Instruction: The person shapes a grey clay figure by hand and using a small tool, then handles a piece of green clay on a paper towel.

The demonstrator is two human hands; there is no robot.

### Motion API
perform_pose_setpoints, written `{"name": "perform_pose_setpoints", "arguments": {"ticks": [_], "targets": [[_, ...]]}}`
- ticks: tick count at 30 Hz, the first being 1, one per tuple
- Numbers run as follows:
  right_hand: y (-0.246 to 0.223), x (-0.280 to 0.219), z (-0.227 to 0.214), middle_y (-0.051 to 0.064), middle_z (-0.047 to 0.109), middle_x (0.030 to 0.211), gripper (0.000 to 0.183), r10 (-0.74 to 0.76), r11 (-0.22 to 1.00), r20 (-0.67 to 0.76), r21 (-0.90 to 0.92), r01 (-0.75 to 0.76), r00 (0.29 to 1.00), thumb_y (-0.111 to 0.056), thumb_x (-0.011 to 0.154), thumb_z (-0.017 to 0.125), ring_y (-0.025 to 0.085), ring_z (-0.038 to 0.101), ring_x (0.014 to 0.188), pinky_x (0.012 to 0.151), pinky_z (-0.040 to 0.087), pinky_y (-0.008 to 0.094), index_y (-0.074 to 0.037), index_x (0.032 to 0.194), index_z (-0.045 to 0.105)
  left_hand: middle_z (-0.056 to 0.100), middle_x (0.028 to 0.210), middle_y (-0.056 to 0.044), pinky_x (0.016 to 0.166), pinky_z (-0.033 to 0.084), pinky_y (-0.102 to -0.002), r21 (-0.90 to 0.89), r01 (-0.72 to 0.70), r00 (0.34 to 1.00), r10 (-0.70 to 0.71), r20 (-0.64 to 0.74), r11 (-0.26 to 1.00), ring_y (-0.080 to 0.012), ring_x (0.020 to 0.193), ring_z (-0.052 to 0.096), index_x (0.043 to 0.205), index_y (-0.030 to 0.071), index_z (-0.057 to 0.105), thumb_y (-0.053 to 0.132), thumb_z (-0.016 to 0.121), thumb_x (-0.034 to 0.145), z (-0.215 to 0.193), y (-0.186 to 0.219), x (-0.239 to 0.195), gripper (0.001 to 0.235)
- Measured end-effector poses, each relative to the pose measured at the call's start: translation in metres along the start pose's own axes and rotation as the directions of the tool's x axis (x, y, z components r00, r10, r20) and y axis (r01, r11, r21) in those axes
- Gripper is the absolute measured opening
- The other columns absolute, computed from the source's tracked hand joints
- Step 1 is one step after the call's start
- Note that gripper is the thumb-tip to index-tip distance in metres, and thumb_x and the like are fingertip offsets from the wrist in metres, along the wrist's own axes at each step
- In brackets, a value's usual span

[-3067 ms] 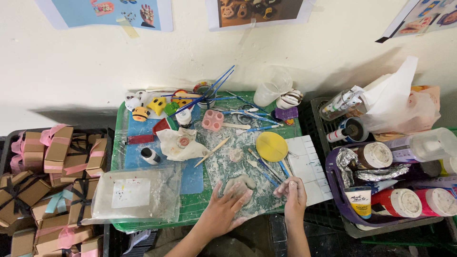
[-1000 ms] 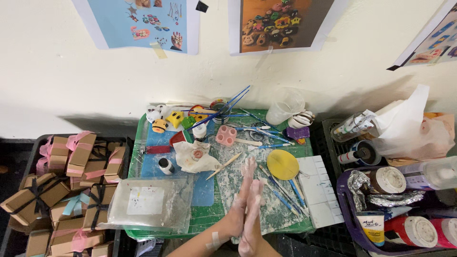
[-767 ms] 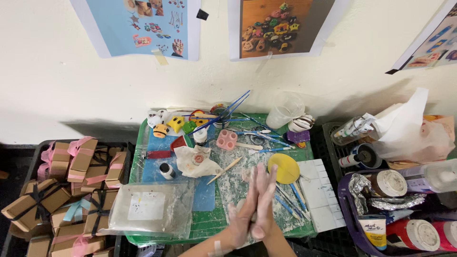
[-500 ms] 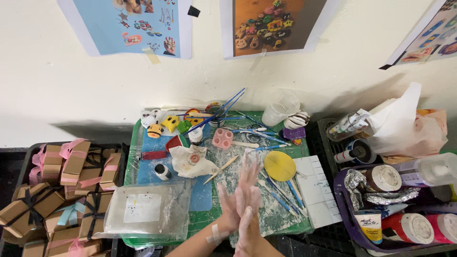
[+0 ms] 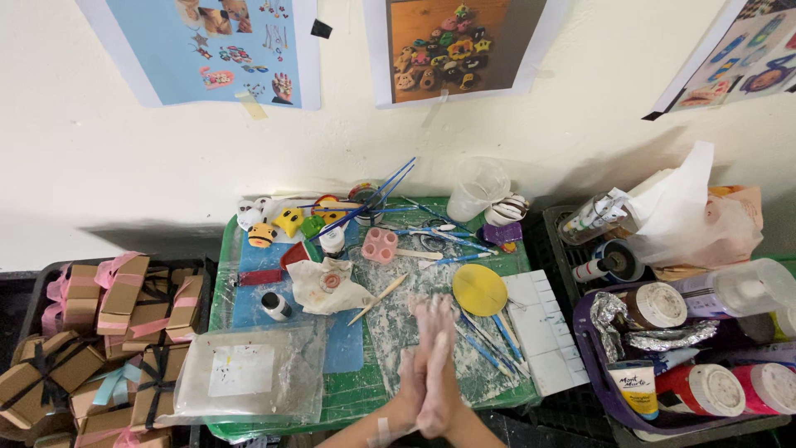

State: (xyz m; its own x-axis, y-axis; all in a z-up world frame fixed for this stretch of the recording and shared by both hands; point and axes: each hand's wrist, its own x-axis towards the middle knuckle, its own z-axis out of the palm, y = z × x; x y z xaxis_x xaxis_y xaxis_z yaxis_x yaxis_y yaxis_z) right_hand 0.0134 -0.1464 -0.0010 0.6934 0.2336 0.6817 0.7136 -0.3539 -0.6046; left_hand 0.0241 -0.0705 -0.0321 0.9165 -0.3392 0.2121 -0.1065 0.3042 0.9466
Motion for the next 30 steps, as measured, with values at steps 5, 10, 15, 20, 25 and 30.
{"name": "perform_pose_setpoints", "arguments": {"ticks": [5,10,15,20,25,30], "targets": [[0.024,-0.001,-0.001,0.023,0.011,0.177,0.096,0.109,0.981,-0.047,-0.155,-0.115,0.993,-0.077,0.101,0.013,0.046,-0.002,0.165,0.134,-0.007,0.064,-0.010,0.168,-0.003,0.005,0.177,-0.008,0.126,0.004,-0.045,-0.335,0.284,0.958,-0.282,0.057,0.898,-0.0270,0.162,0.006,0.167,0.017,-0.001,0.077,-0.004,0.090,-0.003,0.030,-0.013,0.098],[-0.011,-0.043,0.028,0.025,0.005,0.174,0.103,0.097,0.995,0.124,-0.036,-0.093,0.988,-0.082,0.101,0.020,0.044,0.003,0.165,0.132,-0.005,0.065,-0.010,0.169,-0.005,0.008,0.176,-0.007,0.125,0.005,-0.046,-0.719,0.146,0.985,-0.164,0.046,0.680,-0.0297,0.161,0.008,0.167,0.020,0.000,0.078,-0.010,0.082,-0.030,0.039,0.016,0.104],[0.022,-0.019,0.008,0.026,0.010,0.183,0.096,0.070,0.995,0.058,-0.071,-0.065,0.996,-0.081,0.100,0.014,0.049,-0.002,0.170,0.136,-0.012,0.065,-0.016,0.169,-0.003,0.011,0.177,-0.009,0.129,-0.001,-0.044,-0.227,0.270,0.961,-0.276,0.006,0.936,-0.0285,0.163,0.004,0.167,0.009,0.010,0.082,-0.004,0.090,-0.004,0.016,-0.035,0.107],[-0.004,-0.021,0.012,0.029,0.006,0.173,0.099,0.046,0.999,0.071,-0.014,-0.045,0.996,-0.078,0.099,0.016,0.047,0.001,0.163,0.129,-0.008,0.065,-0.011,0.170,-0.002,0.008,0.177,-0.009,0.129,0.000,-0.045,-0.653,0.100,0.982,-0.180,-0.057,0.751,-0.0292,0.163,0.008,0.167,0.017,0.004,0.083,-0.003,0.084,-0.024,0.038,-0.007,0.107],[-0.012,-0.046,0.028,0.026,0.011,0.179,0.081,0.091,0.995,0.174,-0.060,-0.082,0.981,-0.058,0.112,0.032,0.045,0.004,0.170,0.135,-0.006,0.062,-0.008,0.166,-0.002,0.016,0.176,-0.020,0.128,0.006,-0.048,-0.550,-0.060,0.989,-0.025,-0.146,0.833,-0.0387,0.160,0.019,0.170,0.013,0.008,0.086,0.008,0.088,-0.027,0.038,0.003,0.110],[0.024,-0.040,0.016,0.023,0.011,0.178,0.069,0.427,0.894,0.018,0.138,-0.426,0.904,-0.039,0.108,0.026,0.041,-0.001,0.166,0.133,0.003,0.053,-0.005,0.168,0.018,0.008,0.178,-0.013,0.129,0.002,-0.043,-0.619,0.051,0.972,-0.181,-0.148,0.783,-0.0288,0.163,0.009,0.168,0.015,0.007,0.085,0.012,0.087,0.007,0.043,-0.015,0.107]]}}
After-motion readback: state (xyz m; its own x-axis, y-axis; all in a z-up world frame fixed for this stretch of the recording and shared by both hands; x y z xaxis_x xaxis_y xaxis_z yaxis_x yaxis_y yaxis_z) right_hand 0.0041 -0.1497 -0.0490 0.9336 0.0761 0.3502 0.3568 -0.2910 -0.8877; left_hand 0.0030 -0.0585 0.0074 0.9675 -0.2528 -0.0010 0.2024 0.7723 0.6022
